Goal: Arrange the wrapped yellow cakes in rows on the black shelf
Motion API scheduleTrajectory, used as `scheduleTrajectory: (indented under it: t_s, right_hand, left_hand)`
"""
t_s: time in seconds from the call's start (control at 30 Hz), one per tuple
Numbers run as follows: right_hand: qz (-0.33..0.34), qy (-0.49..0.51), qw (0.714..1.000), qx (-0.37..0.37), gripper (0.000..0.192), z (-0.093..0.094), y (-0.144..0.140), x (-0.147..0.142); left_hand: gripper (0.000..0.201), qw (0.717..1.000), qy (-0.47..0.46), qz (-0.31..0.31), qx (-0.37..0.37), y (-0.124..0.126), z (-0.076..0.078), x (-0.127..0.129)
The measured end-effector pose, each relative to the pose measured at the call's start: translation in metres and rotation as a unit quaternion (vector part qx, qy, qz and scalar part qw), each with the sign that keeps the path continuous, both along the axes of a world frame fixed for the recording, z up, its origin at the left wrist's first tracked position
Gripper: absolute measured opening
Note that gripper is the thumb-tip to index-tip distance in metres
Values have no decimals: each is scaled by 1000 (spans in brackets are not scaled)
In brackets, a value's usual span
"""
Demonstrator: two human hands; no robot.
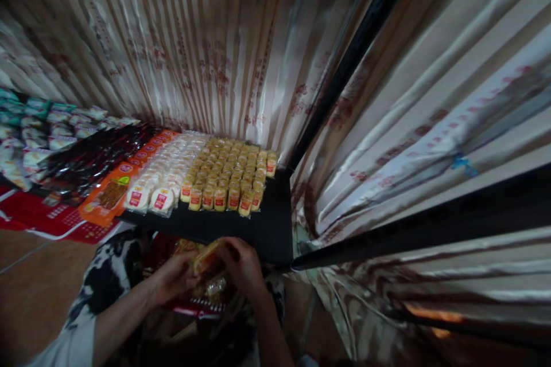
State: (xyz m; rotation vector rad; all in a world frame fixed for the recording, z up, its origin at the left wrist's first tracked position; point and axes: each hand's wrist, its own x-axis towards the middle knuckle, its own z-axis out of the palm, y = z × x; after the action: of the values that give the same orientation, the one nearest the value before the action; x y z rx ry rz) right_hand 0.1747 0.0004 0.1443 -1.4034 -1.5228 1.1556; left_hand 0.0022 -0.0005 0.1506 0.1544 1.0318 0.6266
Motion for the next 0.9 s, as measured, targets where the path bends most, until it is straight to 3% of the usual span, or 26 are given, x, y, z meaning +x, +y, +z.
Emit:
scheduleTrajectory:
  t_s: [0.1,0.23,0.33,0.43,0.53,0.63,0.73,0.8,0.9]
  right_hand:
    - [-49,69,996,-23,27,1,7,4]
    - [-134,103,985,-36,34,7,15,8]
    - [-178,127,974,-56,40,8,19,8]
    - [-189,122,973,-56,40,5,25,12]
    - [-224,41,974,13,38,5,36,23]
    - [-271,-123,941,160,46,17,50,40]
    - [-249,-254,889,289,42,33,67,53]
    - [-242,-291,867,323,41,39,79,59]
    - [-281,-316,848,319,42,35,102,69]
  left_hand:
    - [21,998,-42,24,28,14,12,5]
    - [26,990,-64,4,124,33,30,10]
    - [25,974,6,-33,222,47,41,18]
    - [25,941,114,-80,310,67,49,30]
    - [23,908,170,-123,364,93,57,44]
    - [29,859,225,-194,418,123,66,61]
    - [31,768,315,-234,507,153,77,83]
    - [30,723,343,-242,549,170,83,101]
    - [29,691,355,-243,581,190,85,128]
